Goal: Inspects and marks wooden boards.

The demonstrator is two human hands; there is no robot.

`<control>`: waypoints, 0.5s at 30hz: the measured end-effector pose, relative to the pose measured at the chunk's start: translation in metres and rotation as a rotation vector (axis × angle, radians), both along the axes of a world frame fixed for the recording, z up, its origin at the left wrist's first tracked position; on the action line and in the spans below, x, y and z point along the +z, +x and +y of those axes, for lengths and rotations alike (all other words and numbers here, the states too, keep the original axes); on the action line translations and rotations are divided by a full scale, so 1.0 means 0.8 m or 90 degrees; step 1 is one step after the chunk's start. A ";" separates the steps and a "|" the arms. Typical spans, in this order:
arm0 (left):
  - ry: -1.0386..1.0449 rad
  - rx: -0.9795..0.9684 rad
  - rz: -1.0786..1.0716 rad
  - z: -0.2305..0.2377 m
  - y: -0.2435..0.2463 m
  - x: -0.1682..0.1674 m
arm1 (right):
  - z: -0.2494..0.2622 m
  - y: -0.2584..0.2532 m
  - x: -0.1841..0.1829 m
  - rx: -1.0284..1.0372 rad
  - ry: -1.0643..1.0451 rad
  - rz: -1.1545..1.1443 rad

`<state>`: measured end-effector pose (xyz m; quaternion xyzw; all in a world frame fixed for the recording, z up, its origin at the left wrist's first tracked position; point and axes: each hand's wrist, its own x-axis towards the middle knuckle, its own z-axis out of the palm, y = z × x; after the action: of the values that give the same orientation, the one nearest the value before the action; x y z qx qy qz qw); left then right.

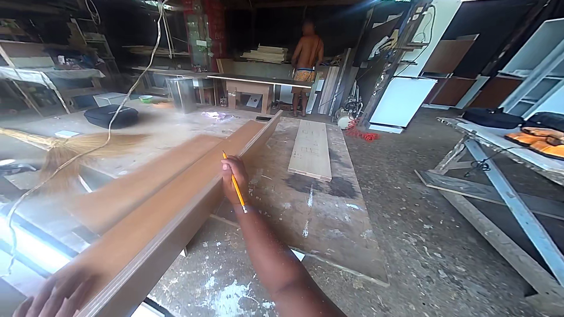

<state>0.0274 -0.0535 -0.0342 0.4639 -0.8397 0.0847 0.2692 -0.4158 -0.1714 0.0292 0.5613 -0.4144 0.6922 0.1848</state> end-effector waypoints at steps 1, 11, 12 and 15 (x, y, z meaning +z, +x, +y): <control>-0.008 -0.018 0.012 -0.004 -0.010 0.010 | -0.001 0.000 0.000 0.002 0.000 -0.001; -0.260 -0.153 0.120 -0.085 -0.024 0.058 | -0.009 0.001 0.001 0.011 -0.019 -0.019; -0.251 -0.153 0.162 -0.083 -0.032 0.062 | -0.009 0.002 0.000 0.014 -0.019 -0.023; -0.165 -0.149 0.364 -0.062 -0.065 0.075 | -0.008 0.003 -0.002 0.016 -0.022 -0.030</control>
<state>-0.0247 -0.1034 0.0255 0.3314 -0.7601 0.0256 0.5583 -0.4131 -0.1781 0.0275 0.5468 -0.3997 0.7144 0.1758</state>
